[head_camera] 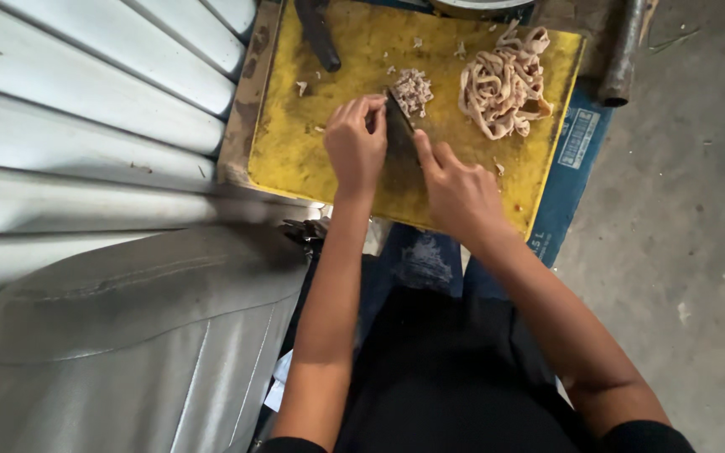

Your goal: The person cuts animal intestines into smaller segments using a knife on a cutting board and kemudian places them into a metal bowl containing meat.

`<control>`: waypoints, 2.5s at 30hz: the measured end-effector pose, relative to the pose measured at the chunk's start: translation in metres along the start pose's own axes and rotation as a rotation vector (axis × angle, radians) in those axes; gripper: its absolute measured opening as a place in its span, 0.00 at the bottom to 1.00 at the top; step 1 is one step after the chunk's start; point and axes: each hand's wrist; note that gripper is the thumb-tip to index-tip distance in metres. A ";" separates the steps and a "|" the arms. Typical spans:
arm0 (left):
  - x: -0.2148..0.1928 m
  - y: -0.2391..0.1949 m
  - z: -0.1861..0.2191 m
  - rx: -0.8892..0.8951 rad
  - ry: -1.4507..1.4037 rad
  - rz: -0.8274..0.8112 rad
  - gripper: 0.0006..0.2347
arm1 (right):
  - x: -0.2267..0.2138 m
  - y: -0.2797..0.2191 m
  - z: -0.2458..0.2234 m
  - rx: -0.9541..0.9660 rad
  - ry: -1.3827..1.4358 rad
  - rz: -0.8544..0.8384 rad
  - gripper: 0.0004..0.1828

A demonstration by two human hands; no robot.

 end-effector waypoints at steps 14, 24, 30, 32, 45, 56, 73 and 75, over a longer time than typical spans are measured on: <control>-0.002 -0.003 -0.013 0.011 0.026 -0.042 0.04 | -0.018 -0.005 -0.008 -0.006 0.075 -0.007 0.36; 0.000 -0.001 -0.006 -0.073 0.010 -0.040 0.02 | -0.009 -0.001 -0.001 -0.020 0.121 0.037 0.36; 0.002 -0.001 -0.011 -0.053 0.021 -0.034 0.01 | -0.006 0.001 0.000 -0.019 0.129 0.019 0.32; 0.001 -0.002 -0.012 -0.062 0.022 -0.043 0.01 | -0.006 0.000 0.000 -0.031 0.134 0.048 0.32; 0.002 -0.003 -0.010 -0.078 0.040 -0.036 0.01 | -0.005 0.003 0.002 -0.075 0.169 0.022 0.33; 0.001 -0.007 -0.009 -0.027 0.053 -0.025 0.02 | 0.022 0.023 -0.011 -0.037 -0.011 0.072 0.35; 0.000 0.010 -0.008 -0.008 -0.110 -0.090 0.04 | 0.001 -0.004 -0.009 0.049 0.067 0.045 0.39; 0.000 0.009 -0.007 -0.062 -0.150 -0.112 0.05 | 0.000 -0.004 -0.007 0.051 0.084 0.058 0.38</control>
Point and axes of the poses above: each hand's wrist, its own y-axis towards the middle knuckle, its own x-axis out of the palm, z = x × y, and after that the axes turned 8 degrees about -x, right-handed
